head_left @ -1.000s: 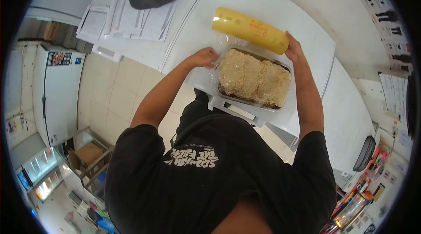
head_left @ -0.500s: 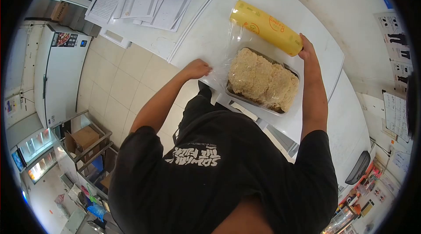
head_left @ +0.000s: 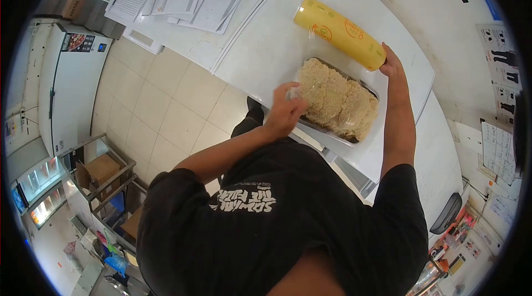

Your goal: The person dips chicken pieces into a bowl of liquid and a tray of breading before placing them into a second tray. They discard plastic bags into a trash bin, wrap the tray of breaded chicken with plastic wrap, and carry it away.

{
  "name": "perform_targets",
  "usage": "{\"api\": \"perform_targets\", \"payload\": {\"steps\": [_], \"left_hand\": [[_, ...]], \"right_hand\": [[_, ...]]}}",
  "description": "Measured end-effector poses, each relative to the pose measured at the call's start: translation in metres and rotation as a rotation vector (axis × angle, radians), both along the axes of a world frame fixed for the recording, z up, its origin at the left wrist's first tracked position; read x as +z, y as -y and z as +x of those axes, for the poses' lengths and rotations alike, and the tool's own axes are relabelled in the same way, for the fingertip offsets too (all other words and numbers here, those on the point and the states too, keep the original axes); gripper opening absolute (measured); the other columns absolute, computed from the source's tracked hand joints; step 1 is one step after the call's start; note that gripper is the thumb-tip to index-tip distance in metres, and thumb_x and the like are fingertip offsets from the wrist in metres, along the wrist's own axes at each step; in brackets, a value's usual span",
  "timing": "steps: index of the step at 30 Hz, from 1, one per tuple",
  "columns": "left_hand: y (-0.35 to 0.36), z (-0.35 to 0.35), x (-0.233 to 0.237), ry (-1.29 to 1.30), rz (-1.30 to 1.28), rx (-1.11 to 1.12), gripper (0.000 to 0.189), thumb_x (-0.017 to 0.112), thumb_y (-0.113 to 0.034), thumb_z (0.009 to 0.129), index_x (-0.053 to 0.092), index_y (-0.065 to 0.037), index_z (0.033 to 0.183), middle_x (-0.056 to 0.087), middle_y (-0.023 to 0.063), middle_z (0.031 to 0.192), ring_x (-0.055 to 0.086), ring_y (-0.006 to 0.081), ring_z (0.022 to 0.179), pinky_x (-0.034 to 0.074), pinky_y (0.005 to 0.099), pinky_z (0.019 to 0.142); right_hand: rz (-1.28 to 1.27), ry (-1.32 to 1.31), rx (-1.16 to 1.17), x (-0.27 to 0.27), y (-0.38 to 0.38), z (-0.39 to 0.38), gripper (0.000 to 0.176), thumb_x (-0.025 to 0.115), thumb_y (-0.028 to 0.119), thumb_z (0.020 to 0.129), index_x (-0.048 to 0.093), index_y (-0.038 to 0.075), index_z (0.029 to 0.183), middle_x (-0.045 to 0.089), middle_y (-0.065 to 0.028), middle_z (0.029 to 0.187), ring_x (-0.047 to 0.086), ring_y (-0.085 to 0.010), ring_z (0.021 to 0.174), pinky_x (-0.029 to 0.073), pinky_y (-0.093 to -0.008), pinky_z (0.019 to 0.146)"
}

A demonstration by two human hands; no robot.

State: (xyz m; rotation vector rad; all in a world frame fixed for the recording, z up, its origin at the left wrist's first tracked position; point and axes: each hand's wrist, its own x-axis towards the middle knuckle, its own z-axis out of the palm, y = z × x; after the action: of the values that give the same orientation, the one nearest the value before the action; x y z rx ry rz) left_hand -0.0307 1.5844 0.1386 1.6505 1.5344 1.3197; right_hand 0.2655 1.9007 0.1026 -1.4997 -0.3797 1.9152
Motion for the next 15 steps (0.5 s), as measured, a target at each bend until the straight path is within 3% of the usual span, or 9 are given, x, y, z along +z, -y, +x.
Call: {"api": "perform_targets", "payload": {"steps": [5, 7, 8, 10, 12, 14, 15], "left_hand": [[0.002, 0.015, -0.028, 0.030, 0.093, -0.185, 0.015, 0.058, -0.011, 0.085, 0.047, -0.001, 0.083, 0.039, 0.0245, 0.131, 0.034, 0.0438, 0.125, 0.029, 0.0500, 0.102], [0.011, 0.018, -0.033, -0.173, 0.028, -0.328, 0.019, 0.061, -0.012, 0.083, 0.047, -0.002, 0.091, 0.030, 0.0258, 0.139, 0.017, 0.0455, 0.134, 0.021, 0.0479, 0.108], [0.011, 0.016, -0.037, -0.177, 0.030, -0.330, 0.019, 0.061, -0.012, 0.083, 0.047, -0.002, 0.091, 0.030, 0.0258, 0.139, 0.017, 0.0455, 0.134, 0.021, 0.0479, 0.108], [0.004, 0.010, -0.043, -0.142, 0.161, -0.739, 0.024, 0.064, -0.013, 0.080, 0.045, -0.003, 0.091, 0.031, 0.0256, 0.138, 0.023, 0.0459, 0.132, 0.021, 0.0474, 0.108], [-0.021, 0.003, -0.028, -0.072, 0.092, -0.271, 0.056, 0.067, -0.022, 0.079, 0.037, -0.001, 0.121, 0.033, 0.0262, 0.135, 0.030, 0.0468, 0.126, 0.025, 0.0502, 0.105], [-0.091, -0.003, -0.037, -0.003, 0.223, 0.427, 0.078, 0.072, -0.032, 0.074, 0.030, -0.001, 0.132, 0.030, 0.0280, 0.135, 0.029, 0.0441, 0.125, 0.024, 0.0480, 0.105], [-0.122, -0.011, -0.037, -0.002, 0.120, 0.517, 0.078, 0.073, -0.036, 0.073, 0.034, 0.000, 0.130, 0.030, 0.0283, 0.134, 0.029, 0.0428, 0.124, 0.024, 0.0481, 0.104]], "right_hand": [[0.092, -0.057, 0.087, 0.036, 0.034, -0.019, 0.037, 0.042, 0.032, 0.097, 0.054, -0.001, 0.109, 0.062, -0.0110, 0.104, 0.061, -0.0197, 0.093, 0.050, -0.0351, 0.085], [0.163, -0.007, 0.145, 0.031, 0.042, -0.017, 0.038, 0.044, 0.031, 0.096, 0.052, -0.002, 0.113, 0.061, -0.0108, 0.105, 0.060, -0.0201, 0.094, 0.050, -0.0347, 0.083], [0.235, 0.043, 0.200, 0.028, 0.045, -0.017, 0.039, 0.047, 0.030, 0.096, 0.050, -0.003, 0.116, 0.060, -0.0105, 0.105, 0.060, -0.0206, 0.095, 0.050, -0.0343, 0.081], [0.295, -0.014, 0.069, -0.014, 0.036, -0.008, 0.038, 0.050, 0.028, 0.094, 0.051, -0.003, 0.115, 0.060, -0.0105, 0.105, 0.060, -0.0212, 0.094, 0.050, -0.0346, 0.081], [0.362, -0.069, -0.072, -0.026, 0.025, 0.000, 0.036, 0.054, 0.027, 0.093, 0.052, -0.003, 0.114, 0.059, -0.0105, 0.105, 0.060, -0.0219, 0.093, 0.050, -0.0348, 0.080], [0.361, 0.004, -0.222, -0.022, 0.027, -0.011, 0.034, 0.057, 0.023, 0.091, 0.052, -0.003, 0.112, 0.059, -0.0102, 0.103, 0.059, -0.0227, 0.093, 0.050, -0.0359, 0.080], [0.405, -0.044, -0.246, -0.016, 0.031, -0.011, 0.031, 0.056, 0.021, 0.091, 0.053, -0.003, 0.110, 0.059, -0.0095, 0.100, 0.059, -0.0229, 0.091, 0.050, -0.0368, 0.078]]}}
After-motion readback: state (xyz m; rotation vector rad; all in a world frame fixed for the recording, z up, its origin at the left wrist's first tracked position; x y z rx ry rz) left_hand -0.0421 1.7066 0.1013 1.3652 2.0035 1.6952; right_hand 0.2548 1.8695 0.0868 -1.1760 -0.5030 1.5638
